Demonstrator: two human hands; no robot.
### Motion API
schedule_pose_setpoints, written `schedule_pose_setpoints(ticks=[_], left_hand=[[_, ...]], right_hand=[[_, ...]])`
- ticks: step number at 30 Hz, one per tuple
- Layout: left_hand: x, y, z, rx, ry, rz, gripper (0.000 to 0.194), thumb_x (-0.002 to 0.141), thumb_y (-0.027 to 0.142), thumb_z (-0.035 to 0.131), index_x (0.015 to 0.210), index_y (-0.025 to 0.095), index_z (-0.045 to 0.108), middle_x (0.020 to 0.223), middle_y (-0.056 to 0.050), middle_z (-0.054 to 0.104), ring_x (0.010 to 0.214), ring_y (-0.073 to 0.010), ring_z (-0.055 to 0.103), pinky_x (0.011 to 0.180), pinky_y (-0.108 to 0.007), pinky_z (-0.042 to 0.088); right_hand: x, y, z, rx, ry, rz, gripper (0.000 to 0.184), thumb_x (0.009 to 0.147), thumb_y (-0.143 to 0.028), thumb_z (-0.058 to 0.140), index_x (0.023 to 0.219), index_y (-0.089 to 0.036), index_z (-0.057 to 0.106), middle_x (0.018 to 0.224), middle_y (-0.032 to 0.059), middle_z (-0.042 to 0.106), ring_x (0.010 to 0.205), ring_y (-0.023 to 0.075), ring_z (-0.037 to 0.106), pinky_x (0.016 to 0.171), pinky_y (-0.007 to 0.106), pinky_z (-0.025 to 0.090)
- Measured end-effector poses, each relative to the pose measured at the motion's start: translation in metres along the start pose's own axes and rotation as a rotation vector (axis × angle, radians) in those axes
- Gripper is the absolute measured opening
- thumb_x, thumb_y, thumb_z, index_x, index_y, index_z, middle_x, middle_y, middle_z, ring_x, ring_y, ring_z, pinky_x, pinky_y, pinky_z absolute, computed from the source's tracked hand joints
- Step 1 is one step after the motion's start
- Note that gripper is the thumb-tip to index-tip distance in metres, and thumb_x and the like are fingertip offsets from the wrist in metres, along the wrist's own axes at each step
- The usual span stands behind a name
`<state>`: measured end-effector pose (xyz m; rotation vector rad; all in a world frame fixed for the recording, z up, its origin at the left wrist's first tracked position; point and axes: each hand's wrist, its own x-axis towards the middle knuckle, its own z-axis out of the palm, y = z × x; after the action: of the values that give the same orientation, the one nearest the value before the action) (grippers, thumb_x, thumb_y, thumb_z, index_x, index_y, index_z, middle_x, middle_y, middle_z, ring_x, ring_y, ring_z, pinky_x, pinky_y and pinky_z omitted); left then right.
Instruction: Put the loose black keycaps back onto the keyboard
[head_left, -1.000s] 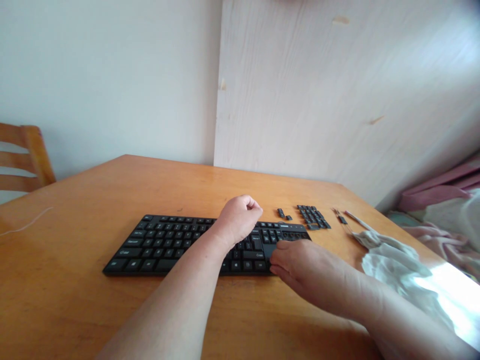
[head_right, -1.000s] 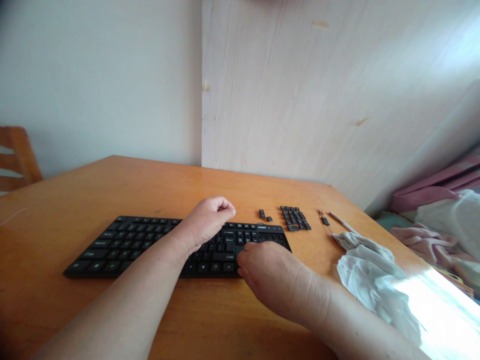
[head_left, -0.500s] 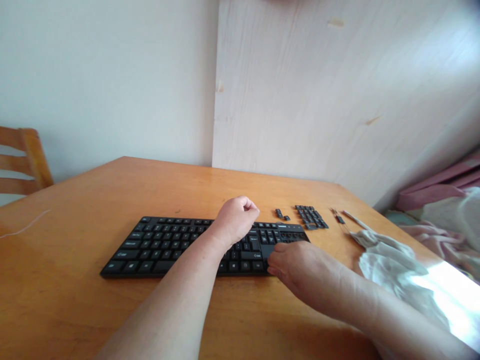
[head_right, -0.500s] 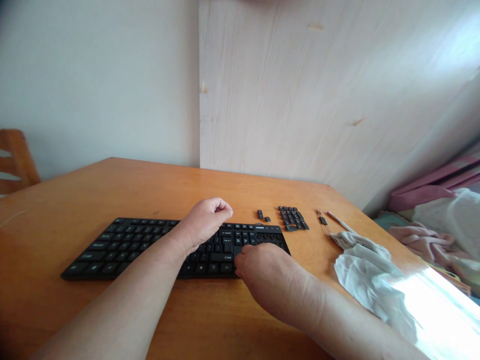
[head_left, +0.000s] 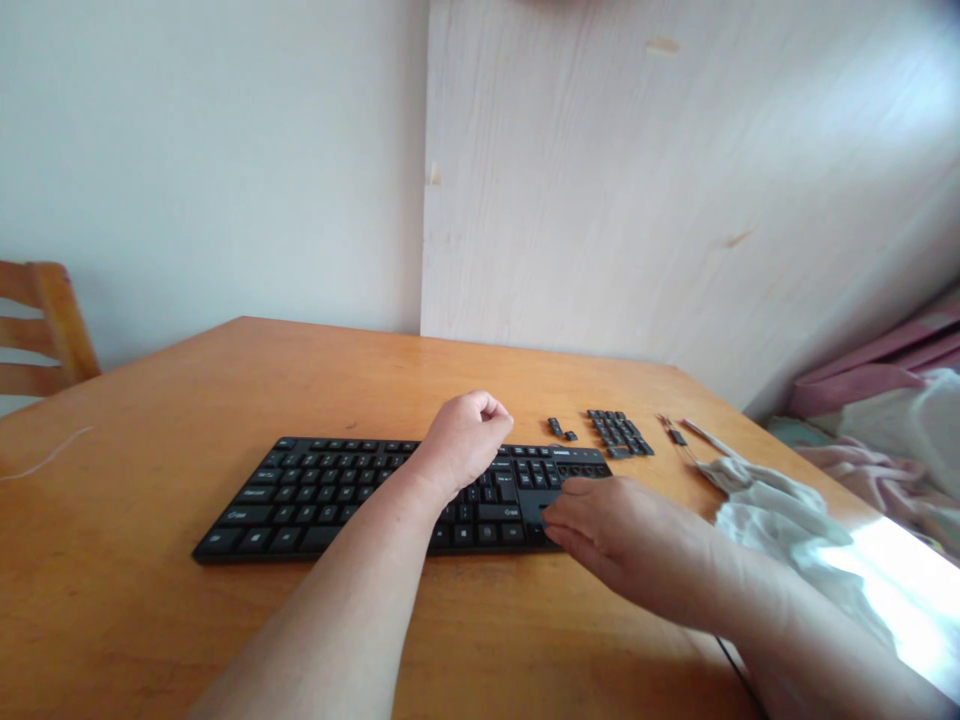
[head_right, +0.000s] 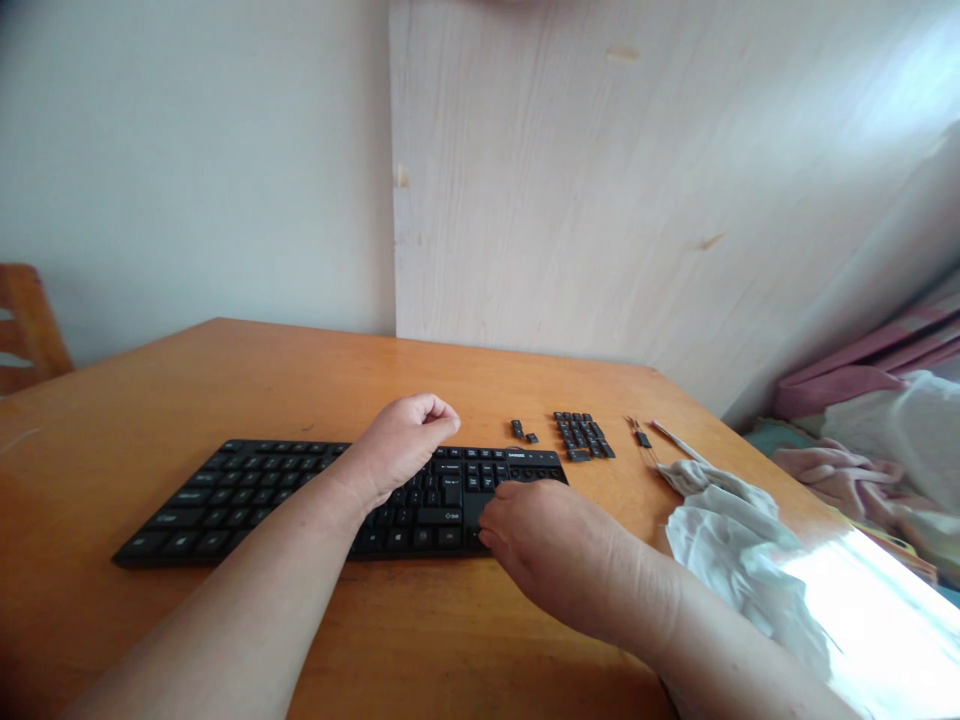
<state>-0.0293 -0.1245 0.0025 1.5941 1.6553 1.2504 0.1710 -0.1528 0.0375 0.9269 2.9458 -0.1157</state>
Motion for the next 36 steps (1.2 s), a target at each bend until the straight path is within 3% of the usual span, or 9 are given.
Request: schedule_pose_setpoints(ticks=[10,25,30,36], left_hand=[[-0.001,0.001,0.0,0.016,0.006,-0.001,0.015,0.077,0.029,0.057,0.076,0.018,0.066,0.076,-0.001,0.069,0.073,-0.0161,0.061,0.067,-0.027,0.044],[0.001,-0.003,0.0,0.016,-0.004,0.004,0.014,0.077,0.029,0.057,0.077,0.018,0.066,0.077,-0.001,0.069,0.073,-0.0163,0.061,0.069,-0.027,0.045],[0.004,-0.007,0.0,0.066,0.002,0.028,0.014,0.078,0.03,0.056,0.075,0.019,0.065,0.076,-0.003,0.069,0.073,-0.0171,0.061,0.067,-0.027,0.045],[0.006,-0.011,0.0,0.147,0.001,0.037,0.013,0.078,0.026,0.055,0.076,0.02,0.066,0.077,-0.004,0.07,0.072,-0.0172,0.061,0.066,-0.026,0.043]], right_hand=[[-0.003,-0.004,-0.004,-0.022,-0.109,-0.088,0.025,0.092,-0.014,0.044,0.088,-0.017,0.069,0.086,0.0046,0.068,0.074,0.0142,0.061,0.062,0.025,0.041],[-0.004,0.002,-0.003,0.099,-0.033,-0.111,0.025,0.092,-0.015,0.044,0.086,-0.019,0.068,0.084,0.003,0.067,0.076,0.0143,0.06,0.067,0.025,0.041],[-0.001,0.018,-0.01,0.158,0.115,-0.057,0.023,0.092,-0.017,0.046,0.085,-0.02,0.069,0.081,0.0021,0.067,0.076,0.014,0.059,0.069,0.025,0.041],[0.001,0.044,-0.024,0.124,0.357,0.151,0.026,0.093,-0.023,0.046,0.092,-0.021,0.072,0.083,0.0023,0.069,0.077,0.0143,0.062,0.069,0.026,0.042]])
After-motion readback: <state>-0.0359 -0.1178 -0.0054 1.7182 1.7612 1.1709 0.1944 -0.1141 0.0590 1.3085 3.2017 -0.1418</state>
